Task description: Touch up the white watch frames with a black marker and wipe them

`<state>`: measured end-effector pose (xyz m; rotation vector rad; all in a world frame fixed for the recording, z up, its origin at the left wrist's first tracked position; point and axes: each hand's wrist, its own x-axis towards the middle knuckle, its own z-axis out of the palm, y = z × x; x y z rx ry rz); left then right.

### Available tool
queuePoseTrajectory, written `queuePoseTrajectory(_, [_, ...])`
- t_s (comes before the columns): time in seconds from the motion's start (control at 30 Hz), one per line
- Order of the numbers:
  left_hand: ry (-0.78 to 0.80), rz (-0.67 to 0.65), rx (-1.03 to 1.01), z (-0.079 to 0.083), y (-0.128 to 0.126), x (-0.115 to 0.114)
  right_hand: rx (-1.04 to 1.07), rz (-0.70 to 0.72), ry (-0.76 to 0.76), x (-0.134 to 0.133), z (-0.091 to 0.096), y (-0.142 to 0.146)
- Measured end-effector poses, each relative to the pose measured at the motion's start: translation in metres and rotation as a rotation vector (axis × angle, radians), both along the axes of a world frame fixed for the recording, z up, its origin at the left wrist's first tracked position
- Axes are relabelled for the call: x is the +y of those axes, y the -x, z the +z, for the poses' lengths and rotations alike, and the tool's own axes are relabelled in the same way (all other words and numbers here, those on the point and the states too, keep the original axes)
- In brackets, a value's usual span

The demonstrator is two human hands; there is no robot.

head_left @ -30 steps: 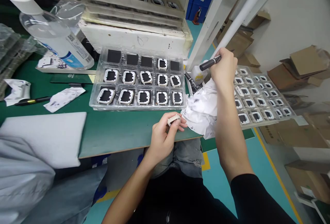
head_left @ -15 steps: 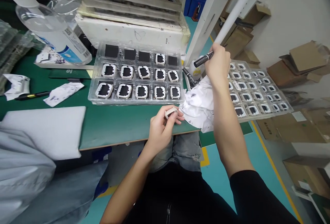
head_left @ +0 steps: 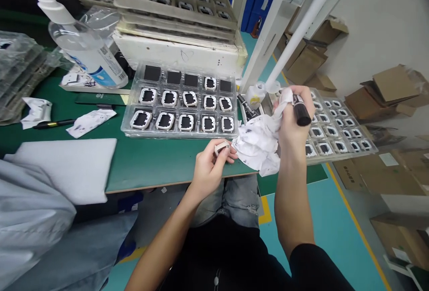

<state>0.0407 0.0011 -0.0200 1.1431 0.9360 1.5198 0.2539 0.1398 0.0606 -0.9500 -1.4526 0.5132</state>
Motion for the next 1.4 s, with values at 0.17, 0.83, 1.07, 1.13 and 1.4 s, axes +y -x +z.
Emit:
queuePoseTrajectory(0.17, [-0.004, 0.009, 0.017, -0.002, 0.000, -0.001, 0.082, 0.166, 0.072, -0.041, -0.008, 0.005])
queuePoseTrajectory(0.83, [-0.165, -0.007, 0.011, 0.022, -0.034, 0.005, 0.101, 0.050, 0.042, -0.095, -0.019, 0.041])
queuePoseTrajectory(1.07, [-0.164, 0.036, 0.006, 0.020, -0.051, 0.012, 0.092, -0.017, 0.005, -0.102, -0.025, 0.040])
queuePoseTrajectory(1.13, [-0.178, 0.102, 0.026, 0.020, -0.054, 0.014, 0.068, -0.042, -0.031, -0.103, -0.025, 0.039])
queuePoseTrajectory(1.4, [-0.400, 0.218, 0.241, 0.027, -0.042, 0.018, -0.027, -0.020, -0.113, -0.109, -0.030, 0.021])
